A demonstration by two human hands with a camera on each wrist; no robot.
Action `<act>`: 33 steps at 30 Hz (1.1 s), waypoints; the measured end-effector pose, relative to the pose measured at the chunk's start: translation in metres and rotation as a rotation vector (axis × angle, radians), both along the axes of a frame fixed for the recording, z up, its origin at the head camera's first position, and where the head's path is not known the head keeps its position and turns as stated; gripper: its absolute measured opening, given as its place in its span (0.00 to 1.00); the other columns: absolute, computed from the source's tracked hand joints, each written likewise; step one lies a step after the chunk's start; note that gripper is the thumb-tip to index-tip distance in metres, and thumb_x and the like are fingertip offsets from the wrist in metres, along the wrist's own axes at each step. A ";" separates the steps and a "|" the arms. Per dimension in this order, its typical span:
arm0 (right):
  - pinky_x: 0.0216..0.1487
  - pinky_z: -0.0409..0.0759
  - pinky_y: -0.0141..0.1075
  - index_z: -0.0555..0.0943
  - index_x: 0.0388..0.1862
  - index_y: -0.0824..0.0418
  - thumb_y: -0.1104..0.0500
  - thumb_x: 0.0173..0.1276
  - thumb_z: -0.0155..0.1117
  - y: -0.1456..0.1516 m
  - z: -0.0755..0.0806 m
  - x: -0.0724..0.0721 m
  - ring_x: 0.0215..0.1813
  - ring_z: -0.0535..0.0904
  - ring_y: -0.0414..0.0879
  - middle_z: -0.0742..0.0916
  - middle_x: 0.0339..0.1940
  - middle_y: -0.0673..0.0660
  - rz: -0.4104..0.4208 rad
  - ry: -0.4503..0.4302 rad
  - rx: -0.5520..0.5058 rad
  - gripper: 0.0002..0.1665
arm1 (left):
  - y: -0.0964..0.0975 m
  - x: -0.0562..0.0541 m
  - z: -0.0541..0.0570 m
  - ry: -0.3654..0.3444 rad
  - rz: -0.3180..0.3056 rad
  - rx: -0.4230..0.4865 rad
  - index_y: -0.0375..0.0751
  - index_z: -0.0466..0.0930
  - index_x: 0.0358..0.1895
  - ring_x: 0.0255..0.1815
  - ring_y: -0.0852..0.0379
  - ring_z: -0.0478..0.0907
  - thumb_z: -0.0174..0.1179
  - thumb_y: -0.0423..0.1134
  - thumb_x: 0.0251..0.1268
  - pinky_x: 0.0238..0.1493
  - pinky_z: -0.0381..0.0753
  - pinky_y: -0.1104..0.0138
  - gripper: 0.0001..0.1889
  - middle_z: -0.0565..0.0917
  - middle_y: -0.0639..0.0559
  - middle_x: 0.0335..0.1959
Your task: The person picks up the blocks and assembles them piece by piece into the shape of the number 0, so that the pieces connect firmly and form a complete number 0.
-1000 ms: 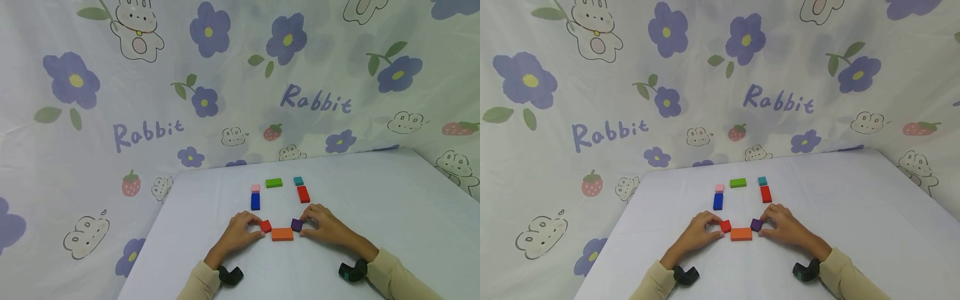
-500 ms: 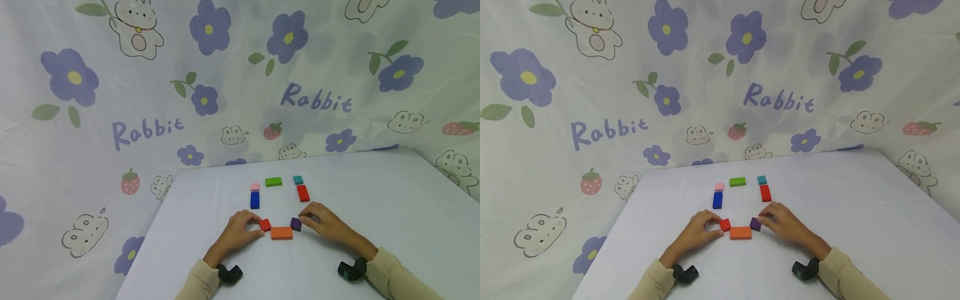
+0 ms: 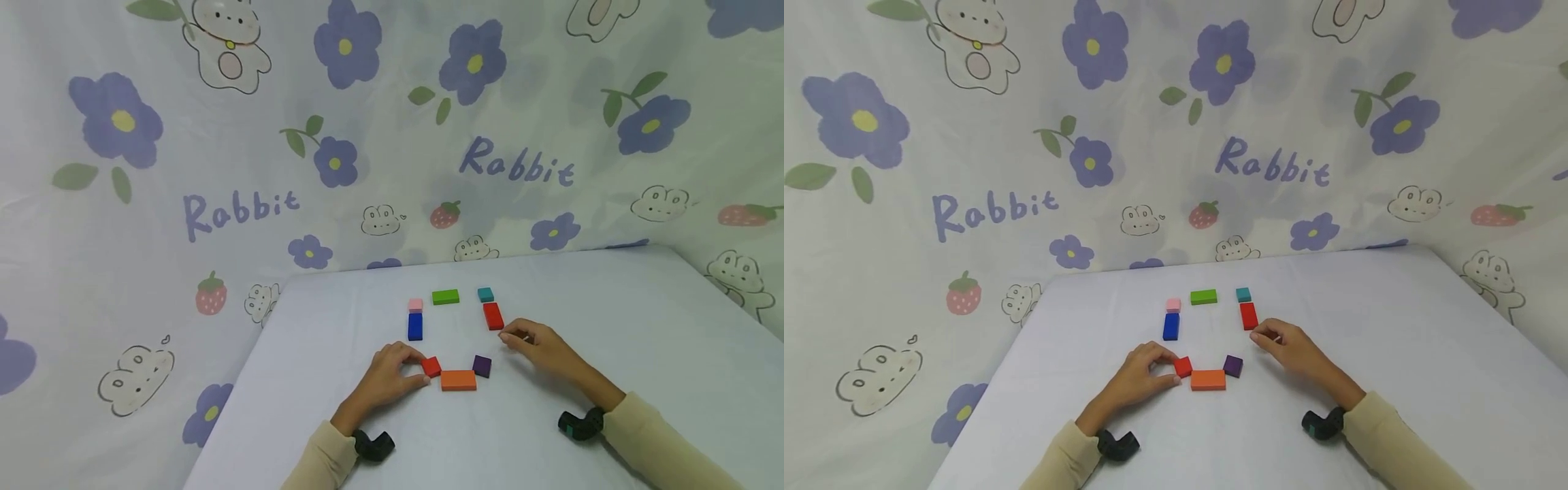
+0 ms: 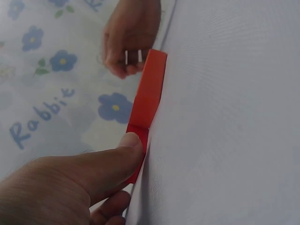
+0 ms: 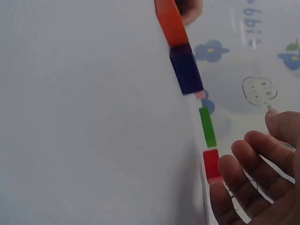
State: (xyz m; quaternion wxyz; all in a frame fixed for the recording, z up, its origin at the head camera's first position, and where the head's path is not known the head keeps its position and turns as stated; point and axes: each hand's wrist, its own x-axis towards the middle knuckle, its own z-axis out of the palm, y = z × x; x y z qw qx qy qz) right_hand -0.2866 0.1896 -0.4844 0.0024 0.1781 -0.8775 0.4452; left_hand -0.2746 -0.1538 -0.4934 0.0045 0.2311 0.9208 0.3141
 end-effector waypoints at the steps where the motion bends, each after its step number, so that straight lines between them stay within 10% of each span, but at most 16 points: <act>1: 0.42 0.80 0.29 0.83 0.48 0.57 0.49 0.74 0.62 0.003 0.002 -0.003 0.42 0.79 0.43 0.86 0.40 0.52 -0.005 0.011 0.011 0.14 | 0.000 0.000 0.000 0.001 -0.001 -0.001 0.57 0.84 0.49 0.50 0.59 0.72 0.70 0.54 0.59 0.52 0.67 0.60 0.17 0.80 0.60 0.46; 14: 0.51 0.83 0.44 0.78 0.60 0.64 0.54 0.66 0.70 0.026 0.010 -0.054 0.49 0.80 0.50 0.85 0.48 0.57 0.035 -0.006 0.201 0.27 | 0.000 0.001 -0.006 -0.005 0.019 0.009 0.57 0.84 0.48 0.50 0.59 0.73 0.70 0.54 0.58 0.54 0.67 0.59 0.16 0.80 0.60 0.46; 33: 0.60 0.79 0.53 0.71 0.71 0.61 0.46 0.58 0.77 0.021 0.009 -0.085 0.58 0.74 0.54 0.80 0.59 0.60 0.104 -0.129 0.346 0.46 | 0.000 0.003 -0.003 0.014 0.011 -0.021 0.58 0.84 0.49 0.50 0.61 0.72 0.70 0.54 0.59 0.54 0.68 0.61 0.16 0.80 0.61 0.46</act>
